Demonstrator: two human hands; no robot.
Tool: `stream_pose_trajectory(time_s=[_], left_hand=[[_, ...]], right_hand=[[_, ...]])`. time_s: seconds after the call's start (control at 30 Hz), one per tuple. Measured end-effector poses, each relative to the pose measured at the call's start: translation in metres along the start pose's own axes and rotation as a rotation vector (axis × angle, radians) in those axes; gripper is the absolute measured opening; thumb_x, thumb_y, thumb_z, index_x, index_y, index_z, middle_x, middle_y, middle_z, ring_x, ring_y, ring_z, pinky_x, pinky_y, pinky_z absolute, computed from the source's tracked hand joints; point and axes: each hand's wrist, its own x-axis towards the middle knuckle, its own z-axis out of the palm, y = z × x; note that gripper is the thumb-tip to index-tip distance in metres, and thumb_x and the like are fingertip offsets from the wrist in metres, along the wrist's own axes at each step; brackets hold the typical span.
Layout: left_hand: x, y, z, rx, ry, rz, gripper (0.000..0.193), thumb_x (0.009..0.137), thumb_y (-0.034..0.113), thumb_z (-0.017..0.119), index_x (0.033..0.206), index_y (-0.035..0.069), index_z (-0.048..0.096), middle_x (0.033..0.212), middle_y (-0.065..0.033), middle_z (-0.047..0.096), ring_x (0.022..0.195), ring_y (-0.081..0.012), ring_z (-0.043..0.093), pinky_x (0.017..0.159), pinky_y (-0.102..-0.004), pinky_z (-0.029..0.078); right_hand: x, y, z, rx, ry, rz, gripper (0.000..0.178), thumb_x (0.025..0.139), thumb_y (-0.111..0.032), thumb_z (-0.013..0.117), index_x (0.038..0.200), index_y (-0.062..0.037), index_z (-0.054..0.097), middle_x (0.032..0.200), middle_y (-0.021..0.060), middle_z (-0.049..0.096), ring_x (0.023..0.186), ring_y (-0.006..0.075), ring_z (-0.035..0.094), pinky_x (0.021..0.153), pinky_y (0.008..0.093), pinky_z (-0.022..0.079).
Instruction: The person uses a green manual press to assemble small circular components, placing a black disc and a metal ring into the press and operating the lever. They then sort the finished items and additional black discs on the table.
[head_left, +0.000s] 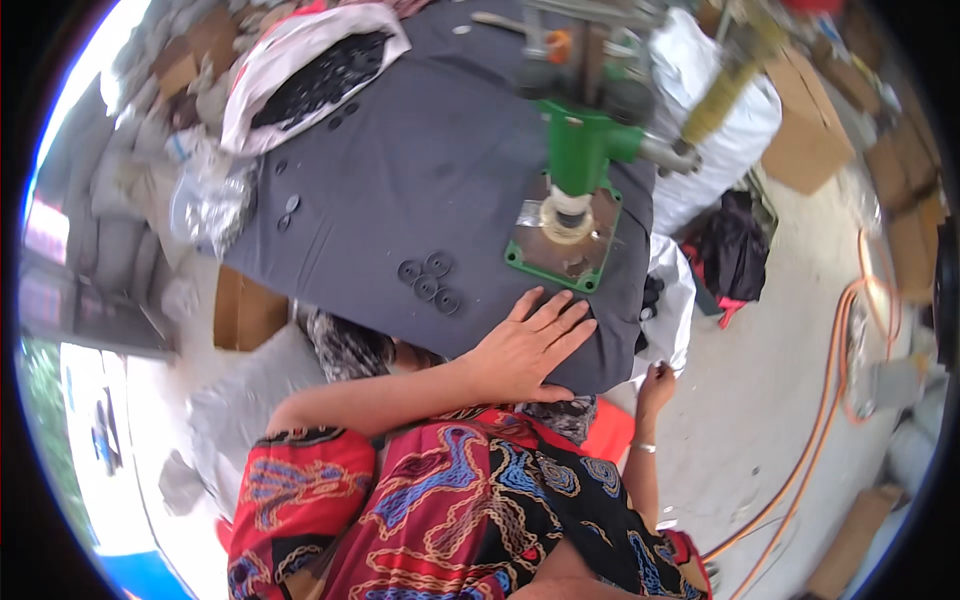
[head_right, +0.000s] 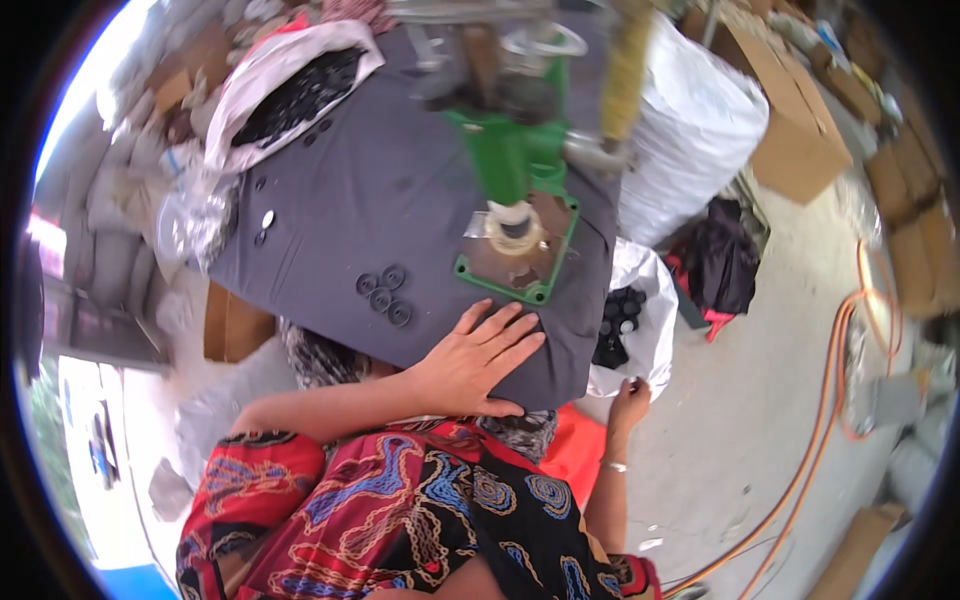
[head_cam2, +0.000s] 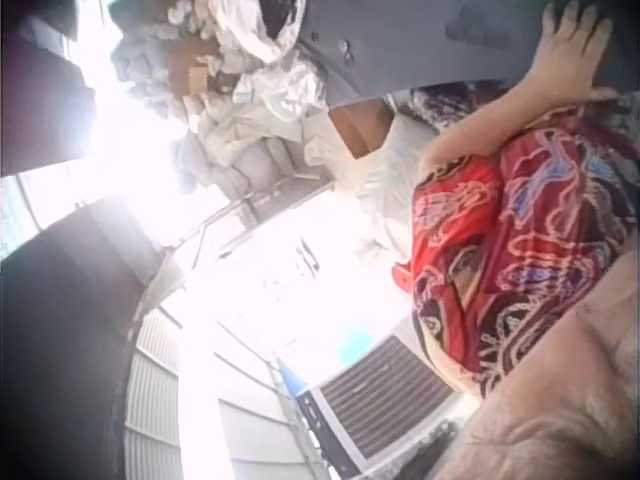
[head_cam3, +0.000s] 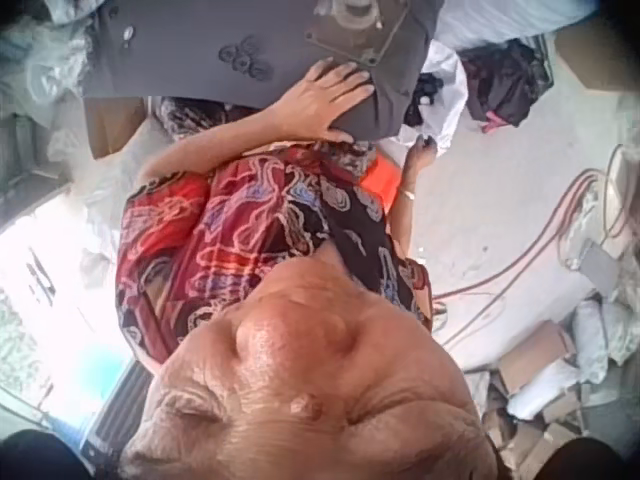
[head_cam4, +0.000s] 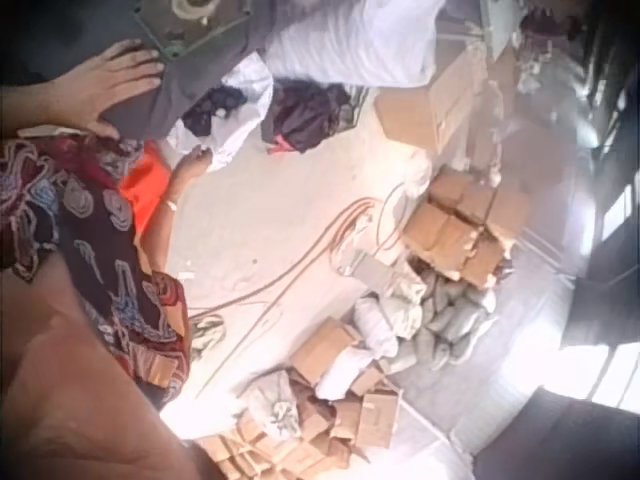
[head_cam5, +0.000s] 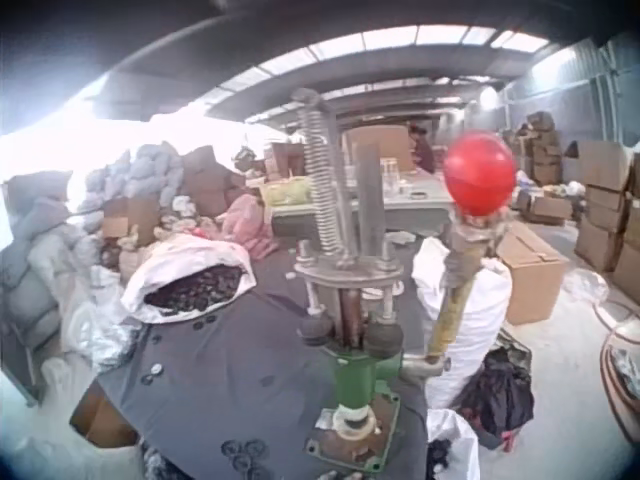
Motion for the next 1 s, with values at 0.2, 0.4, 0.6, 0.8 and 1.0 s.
stream_pose_trajectory(time_s=[0.2,0.4,0.6,0.8,1.0], left_hand=[[-0.007,0.01,0.002,0.018,0.097,0.021,0.091,0.072,0.054,0.07,0.137,-0.002,0.04,0.143,-0.0194,0.04,0.135,-0.0349,0.034,0.111,-0.0546,0.022],[-0.009,0.007,0.008,0.065,0.154,0.045,0.089,0.071,0.054,0.07,0.134,-0.004,0.043,0.141,-0.0207,0.042,0.133,-0.0353,0.037,0.109,-0.0551,0.025],[-0.062,-0.006,0.009,-0.023,0.513,0.097,0.037,0.069,0.023,0.07,0.101,0.004,0.064,0.117,-0.0125,0.058,0.117,-0.0318,0.051,0.103,-0.055,0.034],[-0.173,-0.084,-0.053,0.118,0.829,-0.216,0.023,0.072,0.001,0.063,0.095,0.006,0.065,0.106,-0.0118,0.062,0.103,-0.0322,0.057,0.087,-0.0449,0.042],[-0.241,-0.209,-0.084,0.341,0.932,-0.698,0.026,0.077,0.007,0.065,0.103,0.006,0.067,0.11,-0.0125,0.063,0.101,-0.0326,0.057,0.087,-0.044,0.044]], right_hand=[[-0.028,-0.05,-0.033,0.308,-0.105,-0.097,0.022,0.089,-0.014,0.063,0.099,0.0048,0.065,0.084,0.0107,0.066,0.076,0.0182,0.06,0.071,0.0319,0.049],[-0.072,-0.178,-0.117,0.383,0.18,-0.389,0.014,0.095,-0.007,0.052,0.094,0.0021,0.062,0.08,0.0056,0.059,0.071,0.0116,0.053,0.064,0.0271,0.045],[-0.132,-0.318,-0.081,0.535,0.004,-0.889,0.015,0.087,-0.001,0.057,0.1,-0.0026,0.065,0.095,0.0136,0.061,0.085,0.0247,0.061,0.075,0.0329,0.049],[-0.139,-0.392,-0.009,-0.02,-0.202,-1.238,0.048,0.091,-0.033,0.059,0.133,-0.0101,0.051,0.135,0.0202,0.048,0.126,0.0367,0.043,0.104,0.0511,0.035],[-0.143,-0.42,0.054,-0.426,-0.534,-1.225,0.057,0.095,-0.043,0.049,0.142,-0.0122,0.041,0.149,0.0183,0.035,0.141,0.0372,0.024,0.111,0.0607,0.019]])
